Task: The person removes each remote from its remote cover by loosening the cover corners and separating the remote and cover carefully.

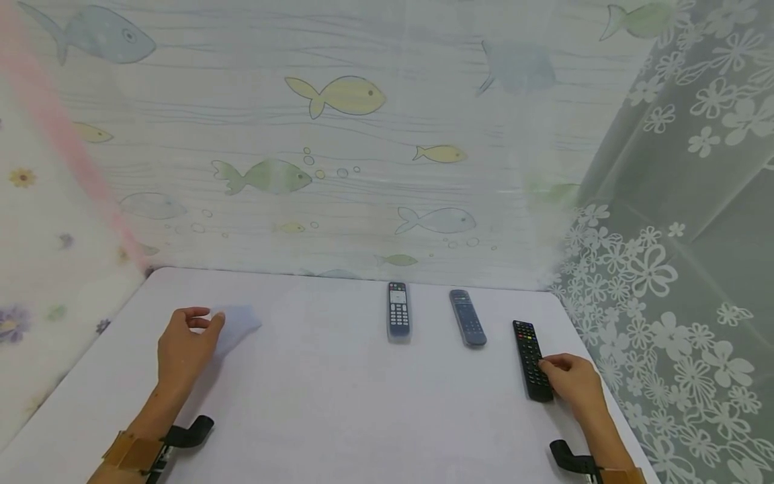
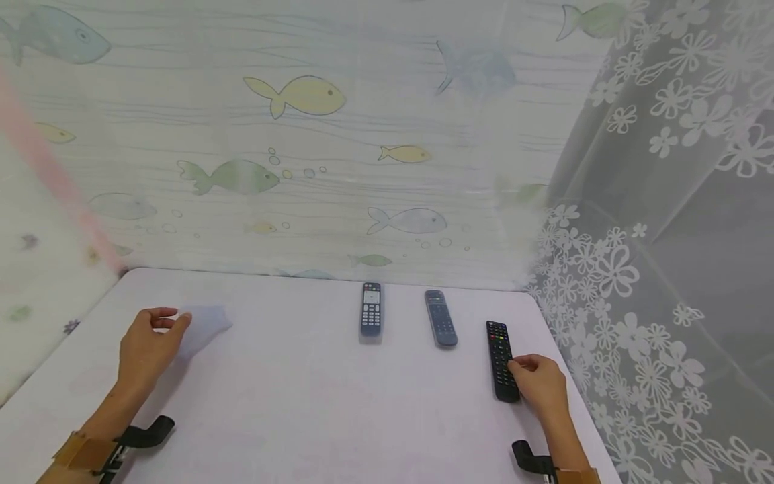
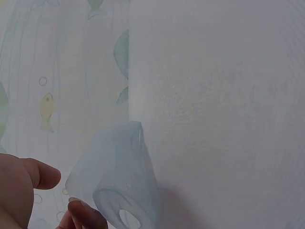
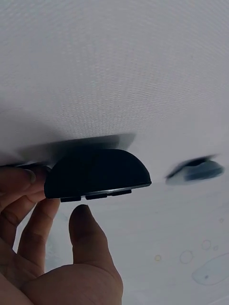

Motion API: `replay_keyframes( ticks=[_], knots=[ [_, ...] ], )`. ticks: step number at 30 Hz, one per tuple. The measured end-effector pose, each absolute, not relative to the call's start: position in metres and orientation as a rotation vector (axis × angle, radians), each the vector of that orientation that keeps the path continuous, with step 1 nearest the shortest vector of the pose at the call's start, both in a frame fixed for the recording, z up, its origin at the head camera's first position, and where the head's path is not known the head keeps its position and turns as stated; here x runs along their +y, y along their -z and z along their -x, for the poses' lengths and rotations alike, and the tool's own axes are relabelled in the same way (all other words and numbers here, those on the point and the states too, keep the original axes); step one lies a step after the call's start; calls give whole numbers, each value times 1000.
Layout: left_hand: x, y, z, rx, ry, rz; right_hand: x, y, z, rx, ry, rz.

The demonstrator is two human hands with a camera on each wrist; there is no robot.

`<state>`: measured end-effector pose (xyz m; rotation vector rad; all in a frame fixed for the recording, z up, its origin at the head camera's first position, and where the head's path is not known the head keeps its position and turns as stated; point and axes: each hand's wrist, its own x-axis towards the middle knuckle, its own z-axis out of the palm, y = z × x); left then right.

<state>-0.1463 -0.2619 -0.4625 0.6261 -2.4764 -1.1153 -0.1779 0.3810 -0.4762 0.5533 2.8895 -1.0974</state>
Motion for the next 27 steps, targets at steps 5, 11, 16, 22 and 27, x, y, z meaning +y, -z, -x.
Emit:
replay_keyframes(
  ticks=[5,11,16,22,27],
  knots=[
    [-265,461,151,-2470,1090,-625,377,474,177,2907,1093,-546],
    [-265,457,156,-2452,1063,-603,369,467,175,2931,1125,-533],
    [-256,450,159,-2427,1066,-549,361,462,173,2995,1140,-550],
    [-239,447,162,-2430,1105,-436,345,454,172,3042,1193,-502],
    [-220,446,165,-2445,1150,-332,329,448,174,3061,1240,-383]
  ],
)
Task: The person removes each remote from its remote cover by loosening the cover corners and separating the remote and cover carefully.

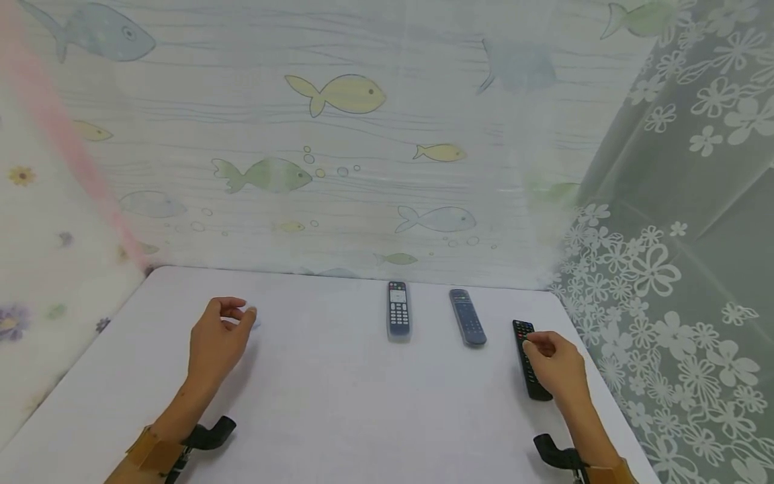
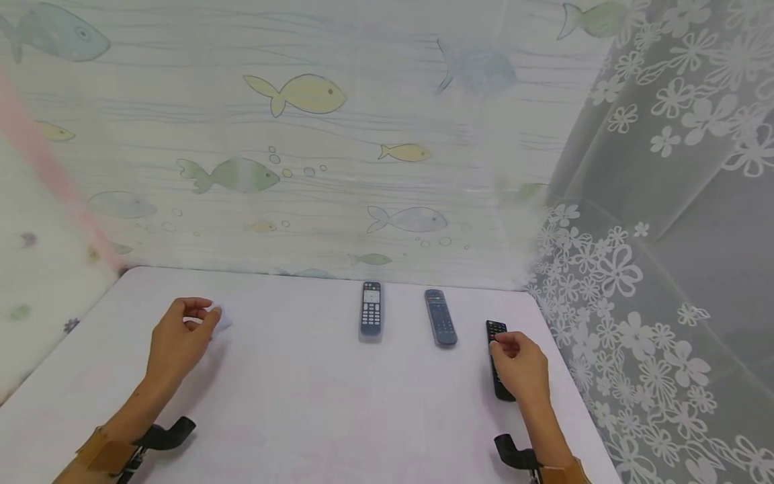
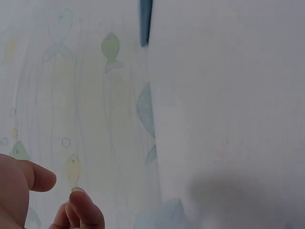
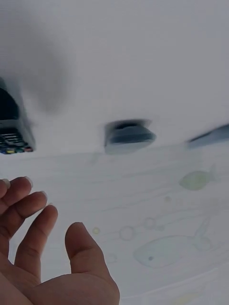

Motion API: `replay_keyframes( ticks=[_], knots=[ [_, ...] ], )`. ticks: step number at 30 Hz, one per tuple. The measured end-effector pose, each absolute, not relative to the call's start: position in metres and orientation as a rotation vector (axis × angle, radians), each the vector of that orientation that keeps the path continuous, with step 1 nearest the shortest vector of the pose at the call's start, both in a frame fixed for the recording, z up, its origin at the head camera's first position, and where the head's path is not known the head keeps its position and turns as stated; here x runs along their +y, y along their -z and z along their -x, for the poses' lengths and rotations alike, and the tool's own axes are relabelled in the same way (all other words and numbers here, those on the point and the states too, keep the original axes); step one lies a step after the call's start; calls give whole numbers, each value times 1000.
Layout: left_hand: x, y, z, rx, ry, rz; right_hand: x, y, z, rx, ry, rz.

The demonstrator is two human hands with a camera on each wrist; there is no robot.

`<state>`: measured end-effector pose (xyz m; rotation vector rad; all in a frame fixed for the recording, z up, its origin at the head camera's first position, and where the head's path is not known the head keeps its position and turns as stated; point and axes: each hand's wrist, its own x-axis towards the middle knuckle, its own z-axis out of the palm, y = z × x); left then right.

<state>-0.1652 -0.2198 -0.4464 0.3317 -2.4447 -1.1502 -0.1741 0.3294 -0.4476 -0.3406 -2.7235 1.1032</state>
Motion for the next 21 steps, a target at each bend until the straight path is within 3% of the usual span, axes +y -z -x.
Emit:
replay_keyframes(
  ticks=[21],
  knots=[
    [-145,450,189,-2540,1435,-122,255,441,200,-2734,-1268,20]
  ],
)
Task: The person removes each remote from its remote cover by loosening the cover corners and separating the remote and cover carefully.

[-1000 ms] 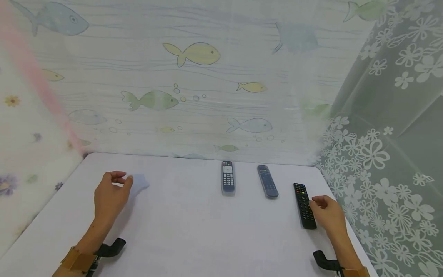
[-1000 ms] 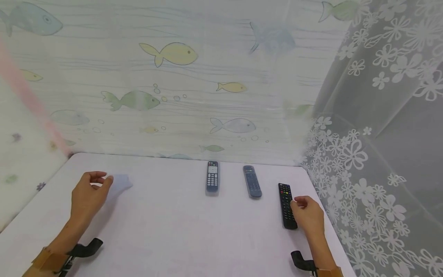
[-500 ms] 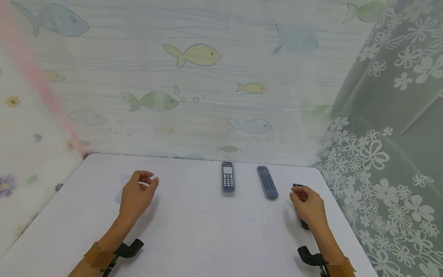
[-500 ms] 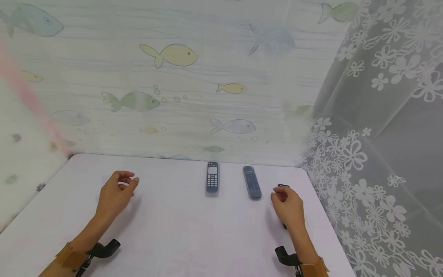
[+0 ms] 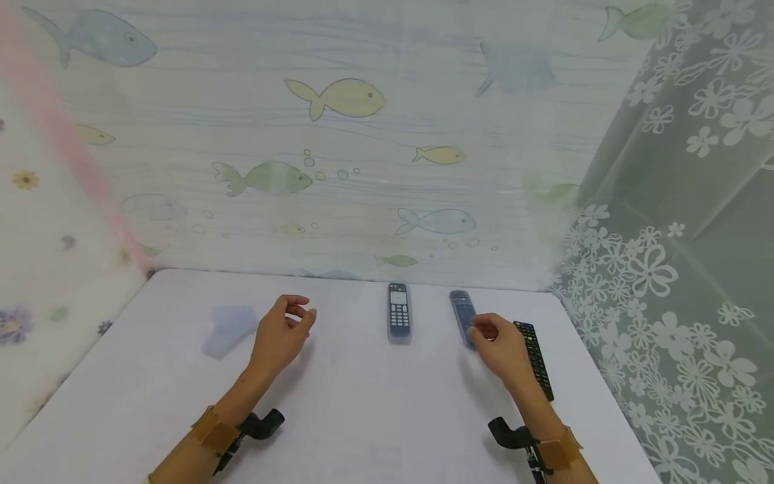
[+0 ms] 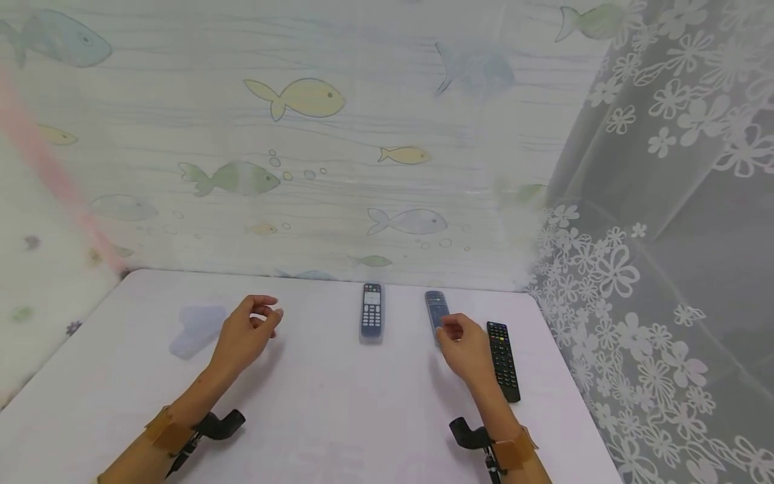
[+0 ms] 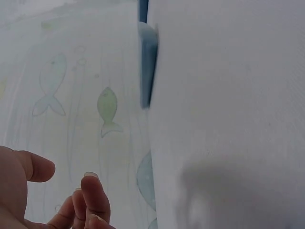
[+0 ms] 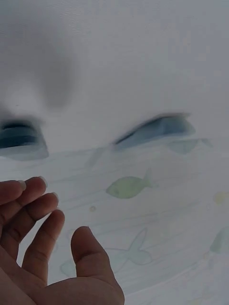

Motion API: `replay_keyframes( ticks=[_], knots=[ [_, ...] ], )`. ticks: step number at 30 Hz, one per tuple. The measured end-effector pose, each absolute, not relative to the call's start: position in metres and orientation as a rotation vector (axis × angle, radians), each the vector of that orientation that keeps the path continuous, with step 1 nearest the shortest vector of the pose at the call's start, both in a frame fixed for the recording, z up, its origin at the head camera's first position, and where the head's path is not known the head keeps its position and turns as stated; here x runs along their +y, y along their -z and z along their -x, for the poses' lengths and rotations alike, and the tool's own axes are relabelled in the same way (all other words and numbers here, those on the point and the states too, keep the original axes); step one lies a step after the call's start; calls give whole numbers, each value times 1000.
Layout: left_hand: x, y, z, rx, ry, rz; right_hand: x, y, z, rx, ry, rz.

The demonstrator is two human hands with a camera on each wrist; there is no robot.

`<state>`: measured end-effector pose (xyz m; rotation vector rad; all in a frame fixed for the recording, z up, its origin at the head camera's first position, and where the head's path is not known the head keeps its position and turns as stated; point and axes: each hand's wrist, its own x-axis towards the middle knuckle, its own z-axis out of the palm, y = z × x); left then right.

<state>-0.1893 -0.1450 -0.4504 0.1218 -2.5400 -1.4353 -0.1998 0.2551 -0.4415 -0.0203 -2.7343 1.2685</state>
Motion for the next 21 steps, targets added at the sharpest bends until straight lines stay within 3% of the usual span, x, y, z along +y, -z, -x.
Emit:
replay_keyframes(
  ticks=[21],
  knots=[
    [-74,482,212,-2595,1596,15,212,463,228,-2723,-1435,-82]
  ],
)
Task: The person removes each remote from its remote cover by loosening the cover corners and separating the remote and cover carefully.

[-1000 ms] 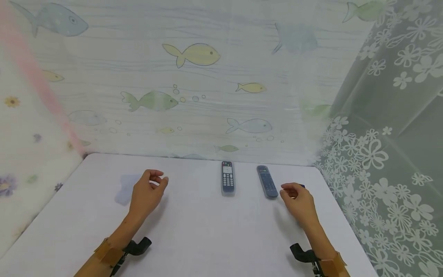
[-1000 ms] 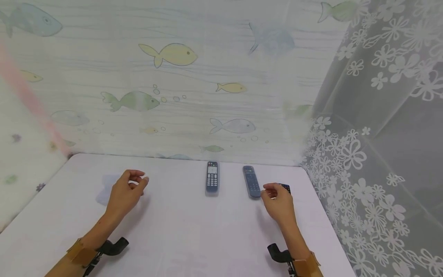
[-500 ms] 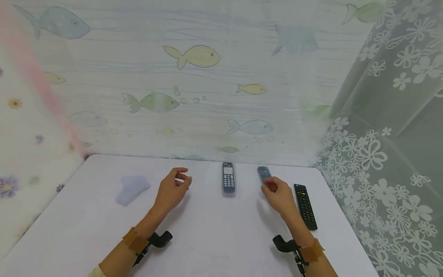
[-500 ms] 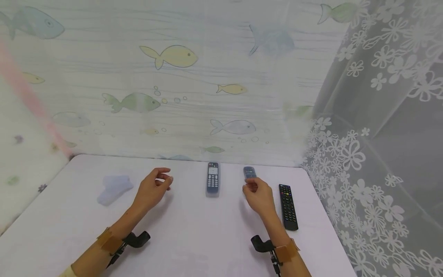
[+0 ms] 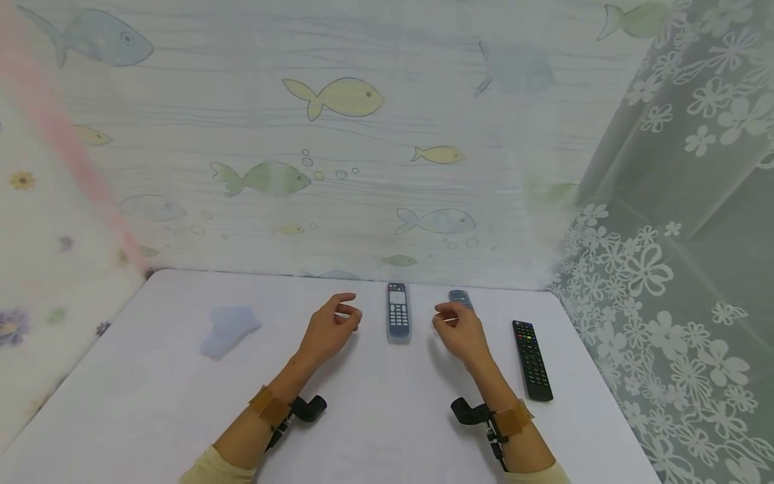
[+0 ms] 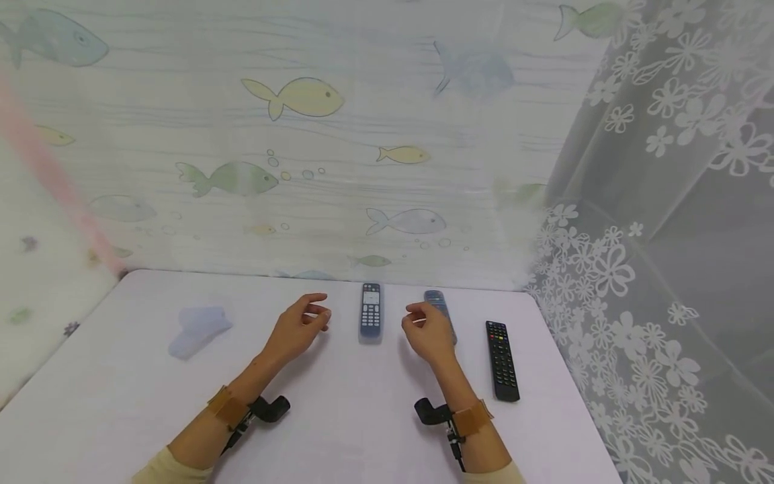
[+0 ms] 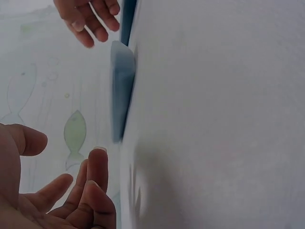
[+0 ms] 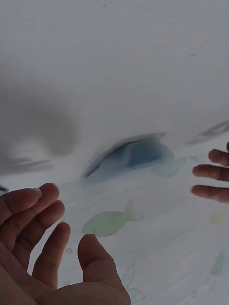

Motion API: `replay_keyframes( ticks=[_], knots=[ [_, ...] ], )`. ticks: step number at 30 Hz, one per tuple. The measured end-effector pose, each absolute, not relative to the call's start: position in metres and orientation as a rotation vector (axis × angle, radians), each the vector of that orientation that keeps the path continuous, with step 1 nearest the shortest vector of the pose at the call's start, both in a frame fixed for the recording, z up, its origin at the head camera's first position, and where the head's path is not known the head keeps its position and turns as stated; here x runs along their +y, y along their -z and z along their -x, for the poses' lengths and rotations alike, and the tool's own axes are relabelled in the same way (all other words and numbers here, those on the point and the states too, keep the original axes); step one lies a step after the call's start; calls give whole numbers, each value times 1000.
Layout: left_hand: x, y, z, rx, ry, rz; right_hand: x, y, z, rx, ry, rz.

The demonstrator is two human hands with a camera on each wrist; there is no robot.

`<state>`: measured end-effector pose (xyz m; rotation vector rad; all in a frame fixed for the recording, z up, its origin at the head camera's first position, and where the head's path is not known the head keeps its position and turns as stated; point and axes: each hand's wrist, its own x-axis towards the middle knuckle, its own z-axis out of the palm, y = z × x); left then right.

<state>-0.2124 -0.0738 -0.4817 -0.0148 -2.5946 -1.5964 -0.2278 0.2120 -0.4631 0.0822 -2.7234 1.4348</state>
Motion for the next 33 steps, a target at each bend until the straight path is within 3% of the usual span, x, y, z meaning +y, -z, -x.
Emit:
replay_keyframes(
  ticks=[15,33],
  knots=[
    [-56,494,230,-2677,1664,152,181,480,247,-2715,-1562,-111],
    [-64,501,248,-2786,1602,599,157,498,255,-2715,-1479,-175]
  ],
)
